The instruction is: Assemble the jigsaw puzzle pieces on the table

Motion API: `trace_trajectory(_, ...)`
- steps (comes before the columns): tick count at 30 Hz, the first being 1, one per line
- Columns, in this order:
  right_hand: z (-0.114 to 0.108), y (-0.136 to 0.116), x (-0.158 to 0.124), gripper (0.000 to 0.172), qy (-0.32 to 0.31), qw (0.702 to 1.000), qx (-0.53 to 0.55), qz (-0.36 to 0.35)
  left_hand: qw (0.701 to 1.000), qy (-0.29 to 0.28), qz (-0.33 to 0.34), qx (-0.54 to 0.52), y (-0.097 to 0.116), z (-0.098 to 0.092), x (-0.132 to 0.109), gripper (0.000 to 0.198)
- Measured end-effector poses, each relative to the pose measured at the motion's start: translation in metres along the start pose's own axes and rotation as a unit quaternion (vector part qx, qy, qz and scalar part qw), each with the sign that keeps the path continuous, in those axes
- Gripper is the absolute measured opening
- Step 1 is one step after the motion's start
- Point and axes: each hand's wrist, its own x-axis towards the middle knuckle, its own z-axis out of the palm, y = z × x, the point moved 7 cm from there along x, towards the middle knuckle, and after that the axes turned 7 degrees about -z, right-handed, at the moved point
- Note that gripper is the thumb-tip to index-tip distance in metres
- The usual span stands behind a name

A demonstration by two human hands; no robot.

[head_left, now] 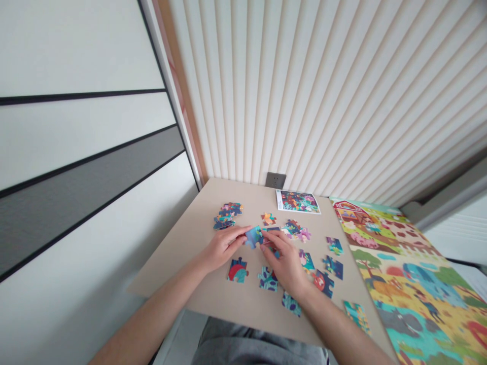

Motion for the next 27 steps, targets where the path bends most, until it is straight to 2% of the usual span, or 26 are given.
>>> trace_trajectory(14,0.004,-0.001,-0.004,0.027,0.01,0.999,0.049,0.019,0.999,0.032,-0.03,0.002,-0.001,-0.006,0.0,0.031)
trace_trajectory(18,0.004,0.0,-0.005,0.028,0.007,0.999,0.05,0.018,1.0,0.017,-0.009,-0.005,0.006,-0.006,-0.002,0.033)
trace_trajectory(22,0.005,0.003,-0.006,0.03,0.01,0.999,0.05,0.013,1.0,0.0,0.017,-0.002,0.01,-0.005,-0.003,0.045)
trace_trajectory(27,0.004,0.003,-0.005,0.035,0.014,0.999,0.049,0.012,1.0,-0.016,0.011,0.01,0.007,-0.004,-0.005,0.048)
